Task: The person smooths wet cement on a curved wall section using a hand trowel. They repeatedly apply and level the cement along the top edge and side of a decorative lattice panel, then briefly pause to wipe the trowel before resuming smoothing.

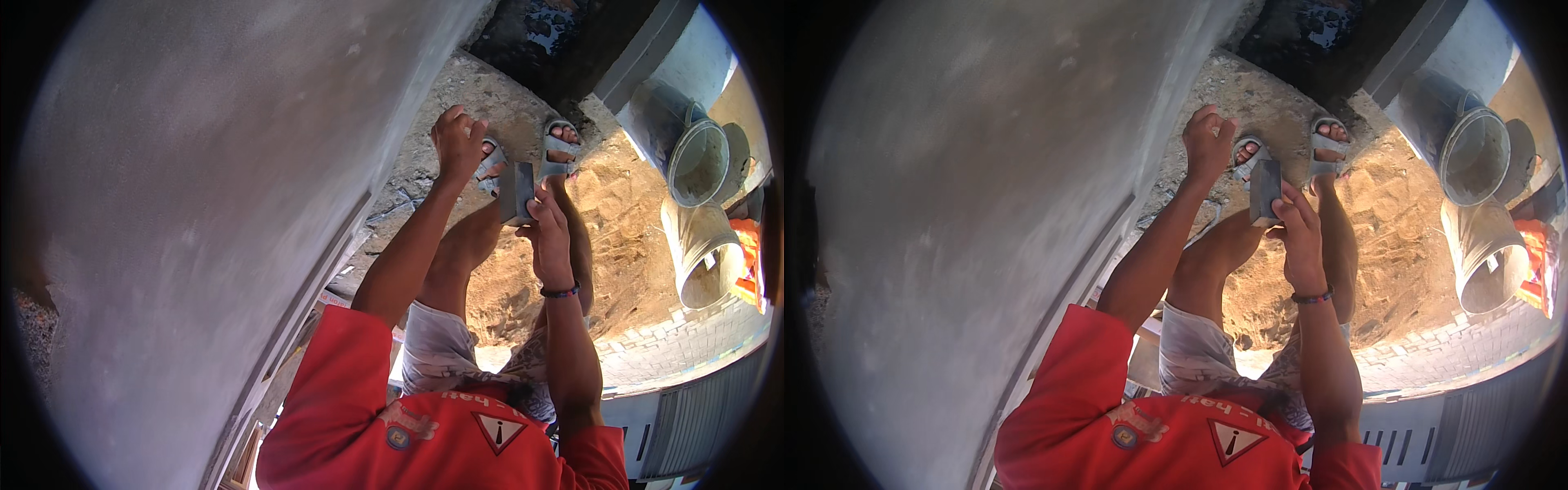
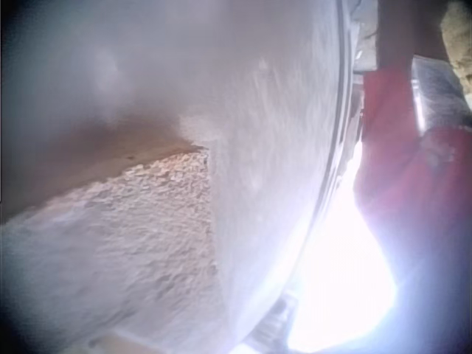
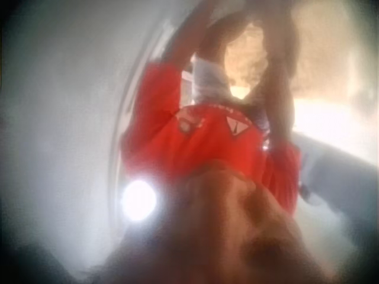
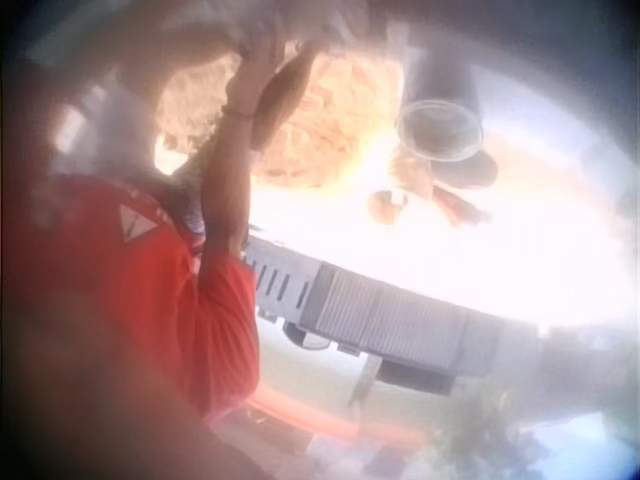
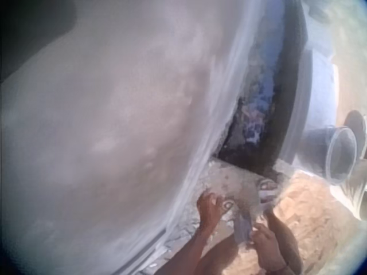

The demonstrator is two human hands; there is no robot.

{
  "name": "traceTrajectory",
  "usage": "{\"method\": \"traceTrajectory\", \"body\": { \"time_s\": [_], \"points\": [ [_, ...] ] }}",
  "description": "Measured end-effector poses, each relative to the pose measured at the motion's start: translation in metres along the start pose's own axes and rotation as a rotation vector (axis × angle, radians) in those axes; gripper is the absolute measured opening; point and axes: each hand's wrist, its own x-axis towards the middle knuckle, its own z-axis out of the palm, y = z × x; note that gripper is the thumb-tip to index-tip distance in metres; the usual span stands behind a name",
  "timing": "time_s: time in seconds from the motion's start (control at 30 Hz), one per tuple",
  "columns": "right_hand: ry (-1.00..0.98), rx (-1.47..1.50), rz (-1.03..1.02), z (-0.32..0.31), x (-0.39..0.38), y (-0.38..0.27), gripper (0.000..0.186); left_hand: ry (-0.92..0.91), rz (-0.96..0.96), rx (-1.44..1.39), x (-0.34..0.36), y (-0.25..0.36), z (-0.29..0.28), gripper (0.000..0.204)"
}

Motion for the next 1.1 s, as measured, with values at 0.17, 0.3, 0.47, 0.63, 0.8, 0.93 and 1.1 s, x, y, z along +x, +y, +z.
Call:
{"method": "traceTrajectory", "body": {
  "time_s": [0.17,0.3,0.47,0.63,0.8,0.93,1.1],
  "points": [
    [0.006,-0.002,0.04,0.005,-0.002,0.012,0.051,0.049,-0.646,-0.002,-0.057,-0.106,-0.019,0.054],
    [-0.049,-0.014,0.077,0.008,-0.005,0.013,0.051,0.201,-0.807,0.133,-0.087,-0.199,-0.015,0.095],
    [-0.022,-0.038,0.068,0.004,-0.005,0.009,0.051,0.176,-0.891,0.068,-0.067,-0.181,-0.008,0.102],
    [-0.044,-0.053,0.052,0.001,-0.003,0.014,0.052,0.147,-0.572,0.047,-0.048,-0.116,-0.004,0.101],
    [-0.033,-0.079,0.072,0.003,-0.004,0.009,0.053,-0.032,-0.371,-0.044,-0.061,-0.085,-0.011,0.098],
    [-0.067,-0.078,0.07,0.007,-0.003,0.011,0.051,0.232,-0.786,0.048,-0.059,-0.136,-0.013,0.1],
    [-0.098,-0.053,0.053,0.007,-0.004,0.005,0.049,0.184,-0.714,-0.093,-0.023,-0.093,-0.005,0.1]
  ]
}}
